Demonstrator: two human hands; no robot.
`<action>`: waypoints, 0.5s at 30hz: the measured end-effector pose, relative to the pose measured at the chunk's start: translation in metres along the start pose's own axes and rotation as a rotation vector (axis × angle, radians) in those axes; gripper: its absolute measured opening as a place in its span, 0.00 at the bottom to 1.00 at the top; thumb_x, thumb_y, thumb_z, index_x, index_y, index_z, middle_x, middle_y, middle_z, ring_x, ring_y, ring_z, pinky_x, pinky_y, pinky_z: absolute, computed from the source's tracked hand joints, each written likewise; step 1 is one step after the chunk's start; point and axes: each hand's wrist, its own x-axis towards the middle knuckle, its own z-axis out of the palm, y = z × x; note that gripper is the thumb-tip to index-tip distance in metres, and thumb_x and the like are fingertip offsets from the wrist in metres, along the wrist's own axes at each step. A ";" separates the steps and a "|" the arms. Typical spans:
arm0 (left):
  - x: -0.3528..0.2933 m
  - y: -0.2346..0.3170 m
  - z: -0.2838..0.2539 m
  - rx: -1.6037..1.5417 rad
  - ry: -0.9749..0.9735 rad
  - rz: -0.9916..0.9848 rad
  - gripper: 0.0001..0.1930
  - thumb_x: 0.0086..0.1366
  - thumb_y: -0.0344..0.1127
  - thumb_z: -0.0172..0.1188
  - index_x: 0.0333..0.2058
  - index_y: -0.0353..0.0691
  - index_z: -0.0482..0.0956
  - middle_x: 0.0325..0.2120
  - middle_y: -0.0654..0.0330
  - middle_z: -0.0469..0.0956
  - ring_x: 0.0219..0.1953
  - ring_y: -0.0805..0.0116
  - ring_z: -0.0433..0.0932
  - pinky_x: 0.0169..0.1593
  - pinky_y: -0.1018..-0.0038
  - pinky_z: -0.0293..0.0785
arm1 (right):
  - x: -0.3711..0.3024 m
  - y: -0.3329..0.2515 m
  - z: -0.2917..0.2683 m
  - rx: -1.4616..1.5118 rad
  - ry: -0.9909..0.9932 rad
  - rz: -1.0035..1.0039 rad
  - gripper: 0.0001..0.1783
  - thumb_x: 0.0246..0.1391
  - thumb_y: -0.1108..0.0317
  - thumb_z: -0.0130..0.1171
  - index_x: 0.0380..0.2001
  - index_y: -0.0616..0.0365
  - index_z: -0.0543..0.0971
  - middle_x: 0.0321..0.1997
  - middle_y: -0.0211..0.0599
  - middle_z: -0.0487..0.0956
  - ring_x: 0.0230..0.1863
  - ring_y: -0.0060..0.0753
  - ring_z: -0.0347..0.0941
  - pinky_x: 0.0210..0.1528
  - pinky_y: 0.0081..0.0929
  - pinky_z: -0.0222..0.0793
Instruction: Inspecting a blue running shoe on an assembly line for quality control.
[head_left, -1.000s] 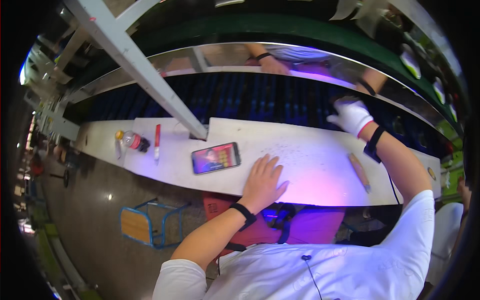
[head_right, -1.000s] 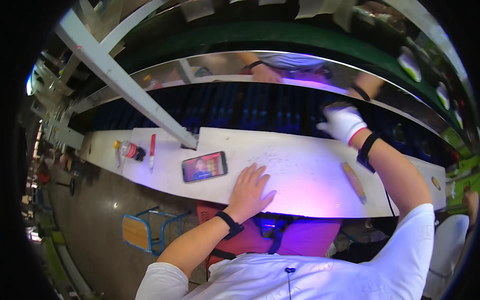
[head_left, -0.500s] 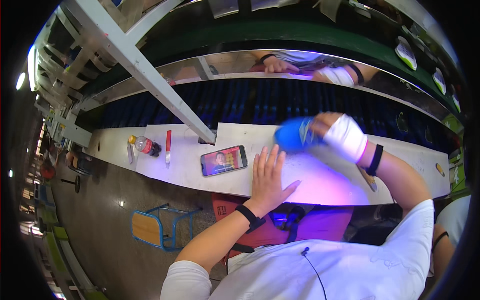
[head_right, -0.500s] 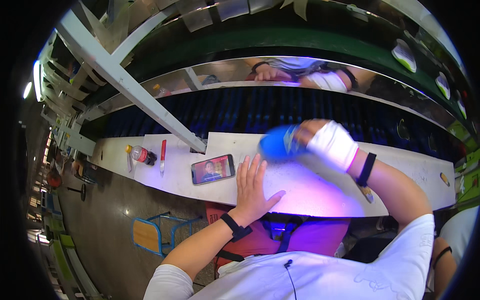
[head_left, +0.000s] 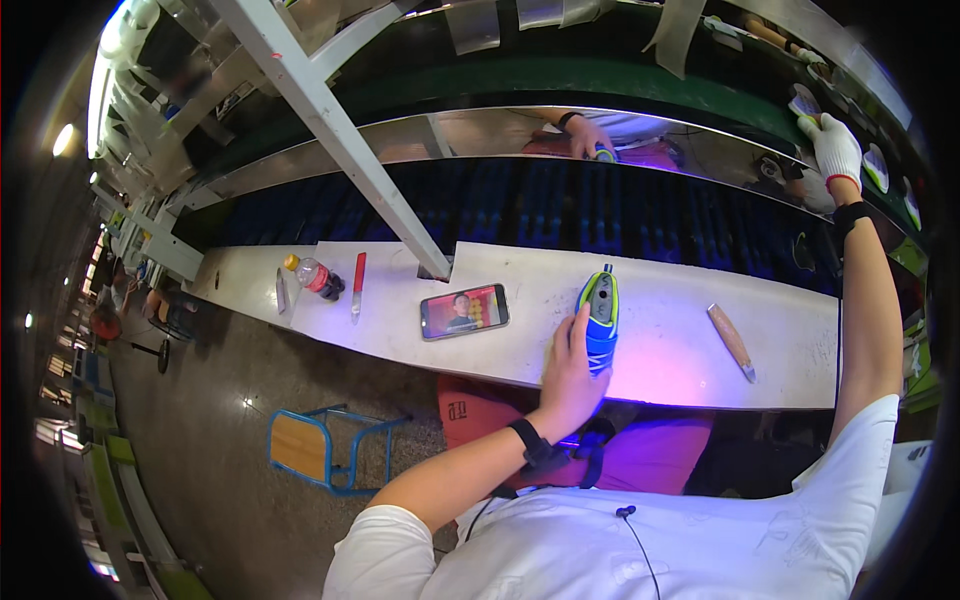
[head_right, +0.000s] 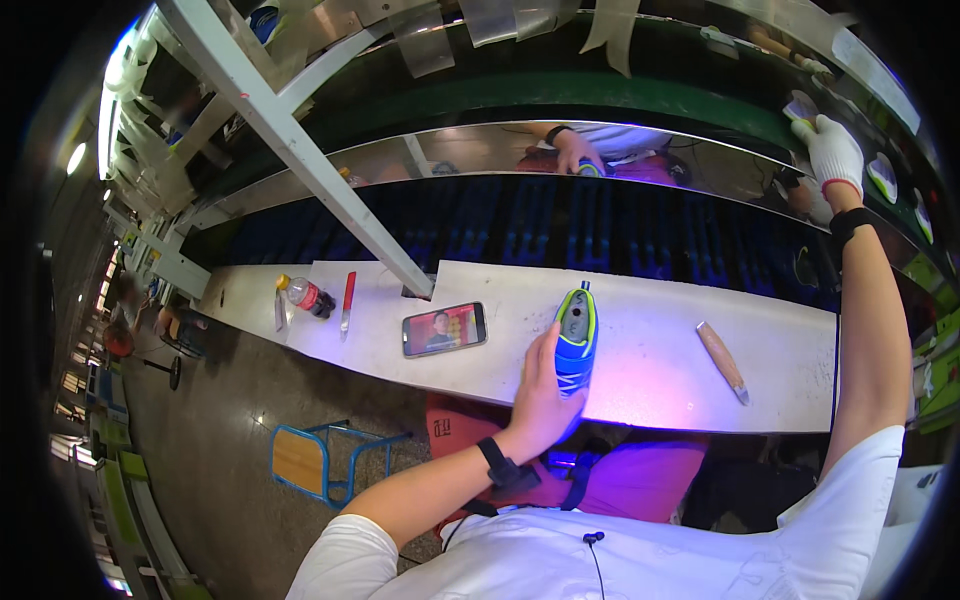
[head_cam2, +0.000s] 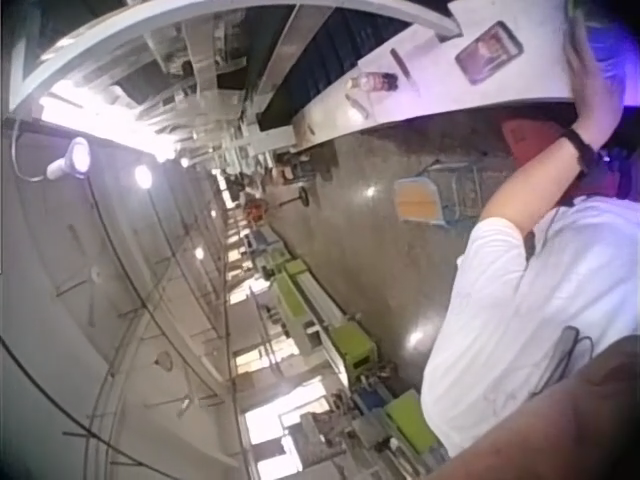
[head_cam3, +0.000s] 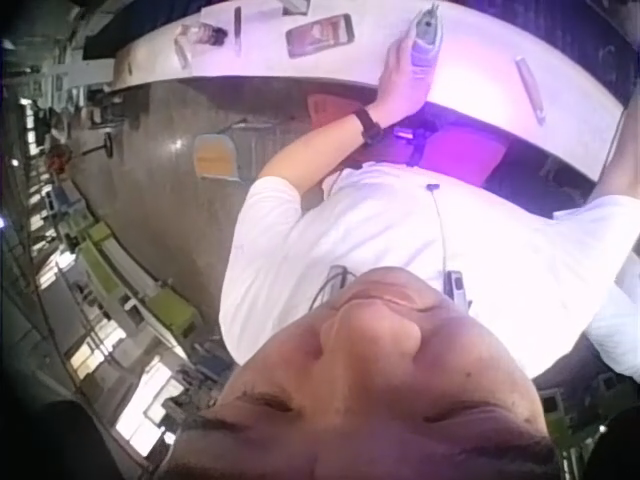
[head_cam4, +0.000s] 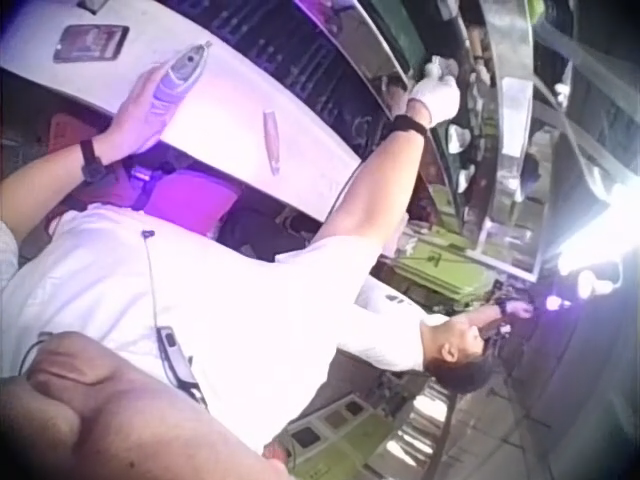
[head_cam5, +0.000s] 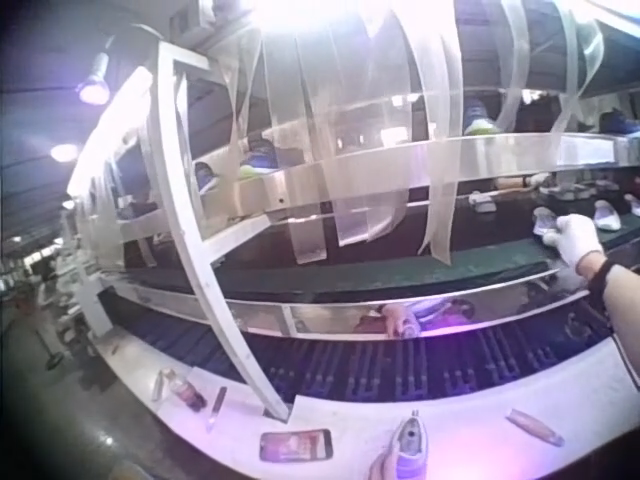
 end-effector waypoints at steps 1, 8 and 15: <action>-0.008 0.005 0.005 -0.050 0.014 0.010 0.55 0.63 0.28 0.73 0.81 0.38 0.47 0.75 0.36 0.56 0.76 0.31 0.61 0.76 0.49 0.64 | -0.013 -0.013 -0.007 -0.061 0.071 -0.039 0.23 0.70 0.46 0.62 0.52 0.54 0.86 0.49 0.53 0.88 0.51 0.60 0.84 0.53 0.47 0.76; -0.055 -0.035 -0.031 0.374 -0.375 0.788 0.36 0.71 0.40 0.67 0.75 0.43 0.66 0.78 0.48 0.62 0.83 0.46 0.54 0.82 0.42 0.51 | -0.236 -0.067 -0.109 0.389 0.214 -0.810 0.18 0.69 0.68 0.66 0.59 0.61 0.82 0.59 0.49 0.88 0.58 0.49 0.85 0.62 0.41 0.79; 0.008 -0.003 -0.049 0.423 -0.194 1.052 0.24 0.69 0.35 0.62 0.63 0.44 0.79 0.66 0.54 0.80 0.72 0.53 0.75 0.75 0.46 0.69 | -0.344 -0.063 -0.095 0.629 -0.233 -0.186 0.13 0.60 0.64 0.73 0.39 0.63 0.84 0.32 0.42 0.86 0.34 0.32 0.84 0.39 0.27 0.77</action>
